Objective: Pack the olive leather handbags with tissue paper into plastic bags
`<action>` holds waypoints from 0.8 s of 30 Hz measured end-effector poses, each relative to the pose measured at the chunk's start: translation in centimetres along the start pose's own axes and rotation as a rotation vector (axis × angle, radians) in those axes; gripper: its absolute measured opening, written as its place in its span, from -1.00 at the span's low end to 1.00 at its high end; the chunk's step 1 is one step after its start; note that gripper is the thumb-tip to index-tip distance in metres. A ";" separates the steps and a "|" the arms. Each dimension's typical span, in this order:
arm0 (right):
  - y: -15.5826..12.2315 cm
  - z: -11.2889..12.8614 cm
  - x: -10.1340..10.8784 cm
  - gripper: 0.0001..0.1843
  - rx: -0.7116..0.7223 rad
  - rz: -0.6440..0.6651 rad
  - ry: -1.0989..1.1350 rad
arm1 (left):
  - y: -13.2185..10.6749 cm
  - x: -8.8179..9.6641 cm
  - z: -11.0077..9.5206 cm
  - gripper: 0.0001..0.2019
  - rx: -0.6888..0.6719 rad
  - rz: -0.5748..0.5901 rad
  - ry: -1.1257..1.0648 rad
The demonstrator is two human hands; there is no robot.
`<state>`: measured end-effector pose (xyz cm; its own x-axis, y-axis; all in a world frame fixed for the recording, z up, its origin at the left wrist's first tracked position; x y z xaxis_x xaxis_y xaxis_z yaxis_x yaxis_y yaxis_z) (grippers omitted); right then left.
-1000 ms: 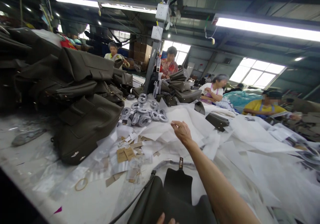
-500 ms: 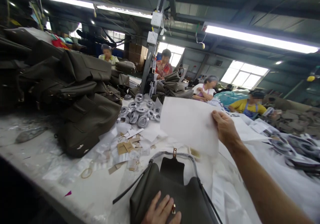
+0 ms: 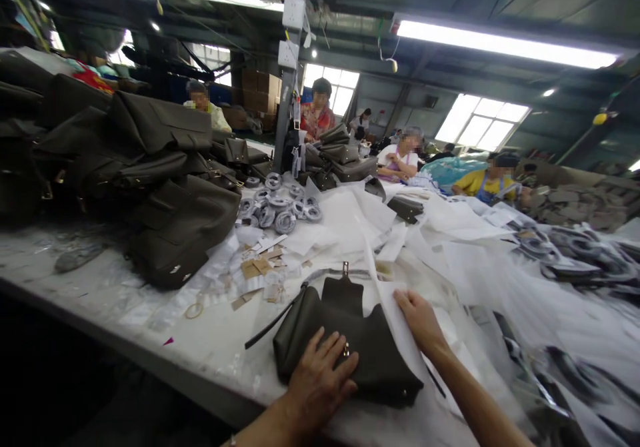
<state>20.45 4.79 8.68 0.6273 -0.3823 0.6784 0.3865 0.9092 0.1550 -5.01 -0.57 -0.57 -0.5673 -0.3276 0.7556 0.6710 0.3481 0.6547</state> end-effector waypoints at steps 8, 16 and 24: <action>-4.4 2.3 0.5 -0.43 0.367 -0.013 -0.305 | -0.3 -0.7 -0.3 -0.70 0.058 -0.015 -0.113; -10.1 2.6 -3.2 -0.21 0.401 0.766 -0.461 | 0.7 0.0 0.1 -0.82 0.018 0.239 -0.141; -9.7 1.4 -3.7 -0.28 0.347 0.684 -0.478 | 2.9 3.3 3.5 -0.92 -0.032 0.424 -0.334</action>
<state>13.44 -2.37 5.70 0.2676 0.2988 0.9160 -0.2419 0.9411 -0.2364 -6.63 2.41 3.91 -0.3608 0.1345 0.9229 0.8854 0.3604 0.2936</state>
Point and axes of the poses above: each hand's wrist, its own y-axis towards the middle knuckle, its own x-axis out of the back of the hand, z = x × y, the point moved 2 cm from there along y, towards the middle knuckle, and after that the axes turned 9 degrees about -x, right-handed, at the moved point
